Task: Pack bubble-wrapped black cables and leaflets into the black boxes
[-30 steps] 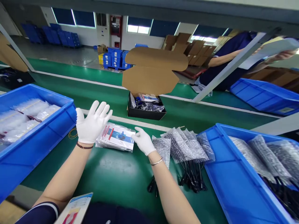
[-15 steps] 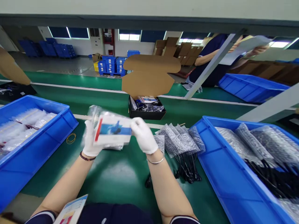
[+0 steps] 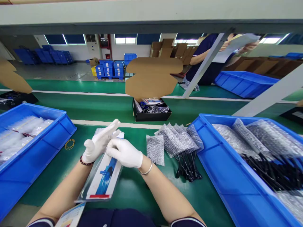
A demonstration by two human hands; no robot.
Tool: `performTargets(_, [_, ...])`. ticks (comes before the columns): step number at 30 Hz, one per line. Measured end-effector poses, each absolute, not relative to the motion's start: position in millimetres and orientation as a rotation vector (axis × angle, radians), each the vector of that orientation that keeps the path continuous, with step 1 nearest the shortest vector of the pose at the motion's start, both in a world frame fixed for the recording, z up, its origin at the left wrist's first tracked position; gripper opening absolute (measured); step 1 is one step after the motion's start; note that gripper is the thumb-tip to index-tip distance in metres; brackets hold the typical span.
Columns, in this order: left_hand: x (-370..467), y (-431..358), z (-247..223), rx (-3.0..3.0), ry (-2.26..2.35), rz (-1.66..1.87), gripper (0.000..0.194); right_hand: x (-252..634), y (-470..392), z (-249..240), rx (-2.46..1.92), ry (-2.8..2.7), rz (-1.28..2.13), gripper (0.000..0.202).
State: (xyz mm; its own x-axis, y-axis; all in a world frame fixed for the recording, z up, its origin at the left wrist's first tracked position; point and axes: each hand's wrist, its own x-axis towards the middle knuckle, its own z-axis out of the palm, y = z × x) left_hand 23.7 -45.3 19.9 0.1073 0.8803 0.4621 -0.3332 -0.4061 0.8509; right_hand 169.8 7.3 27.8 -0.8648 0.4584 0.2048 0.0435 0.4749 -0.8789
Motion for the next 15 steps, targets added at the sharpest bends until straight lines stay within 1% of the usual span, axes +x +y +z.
performTargets(2, [27, -42, 22, 1.306, 0.534, 1.579, 0.085, 172, 10, 31, -0.440, -2.248, 1.429, 0.022])
performTargets(4, [30, -40, 25, 1.278, 0.506, 1.648, 0.080, 175, 11, 34, -0.455, -2.216, 1.427, 0.026])
performTargets(9, [31, -36, 36, 1.177, 0.516, 1.802, 0.073, 185, 11, 34, -0.593, -1.998, 1.206, 0.027])
performTargets(11, [29, -35, 38, 1.089, 0.483, 1.842, 0.072, 185, 12, 31, -0.638, -1.934, 1.216, 0.026])
performTargets(13, [27, -33, 39, 1.001, 0.452, 1.840, 0.074, 179, 11, 27, -0.608, -1.970, 1.267, 0.026])
performTargets(15, [27, -31, 38, 0.937, 0.451, 1.825, 0.076, 167, 8, 21, -0.581, -2.022, 1.248, 0.025])
